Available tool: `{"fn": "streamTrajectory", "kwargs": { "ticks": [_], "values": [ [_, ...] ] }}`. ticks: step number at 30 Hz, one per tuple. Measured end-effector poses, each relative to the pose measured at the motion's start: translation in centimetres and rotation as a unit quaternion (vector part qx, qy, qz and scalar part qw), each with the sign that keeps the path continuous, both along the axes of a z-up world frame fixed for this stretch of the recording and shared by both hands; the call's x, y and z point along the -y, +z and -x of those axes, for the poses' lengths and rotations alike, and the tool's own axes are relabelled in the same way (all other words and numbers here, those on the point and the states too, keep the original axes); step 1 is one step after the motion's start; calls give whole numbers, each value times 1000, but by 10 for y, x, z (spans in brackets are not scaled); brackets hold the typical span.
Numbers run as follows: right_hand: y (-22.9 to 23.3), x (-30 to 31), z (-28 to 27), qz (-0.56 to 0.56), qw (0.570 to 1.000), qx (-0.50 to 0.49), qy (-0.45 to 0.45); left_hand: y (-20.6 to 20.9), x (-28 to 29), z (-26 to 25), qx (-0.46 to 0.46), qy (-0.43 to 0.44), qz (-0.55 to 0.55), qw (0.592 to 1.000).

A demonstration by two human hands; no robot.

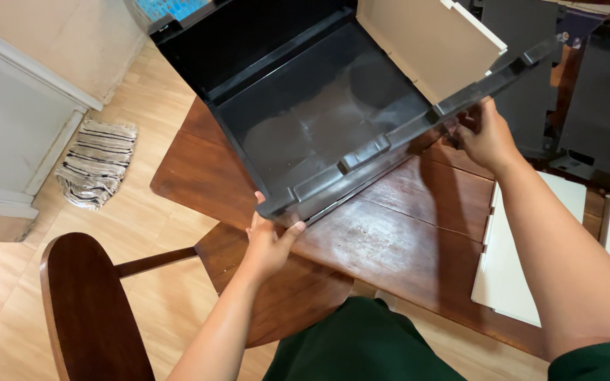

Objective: The person assembles a black plastic storage box by attaching corner pieces and inserting white dividers. They handle multiple black panels and white inserts, fitting them together on a wooden table.

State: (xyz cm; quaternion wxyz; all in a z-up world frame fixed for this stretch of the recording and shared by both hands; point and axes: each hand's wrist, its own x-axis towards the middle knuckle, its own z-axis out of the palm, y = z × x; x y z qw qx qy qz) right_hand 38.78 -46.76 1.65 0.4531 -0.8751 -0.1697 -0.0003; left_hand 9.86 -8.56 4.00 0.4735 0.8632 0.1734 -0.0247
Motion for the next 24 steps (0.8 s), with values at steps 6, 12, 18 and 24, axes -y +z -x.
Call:
{"fn": "streamTrajectory", "kwargs": {
  "ticks": [6, 12, 18, 24],
  "values": [
    [-1, -3, -1, 8, 998, -49, -38, 5, 1, 0, -7, 20, 2, 1000],
    [1, 10, -5, -70, 996, -55, -30, 7, 2, -1, 32, -7, -99, 995],
    [54, 24, 16, -296, 945, -140, -1, 14, -16, -4, -12, -121, -164, 979],
    [73, 22, 30, -338, 925, -160, 64, -8, -42, -23, -133, -189, -247, 941]
  ]
}}
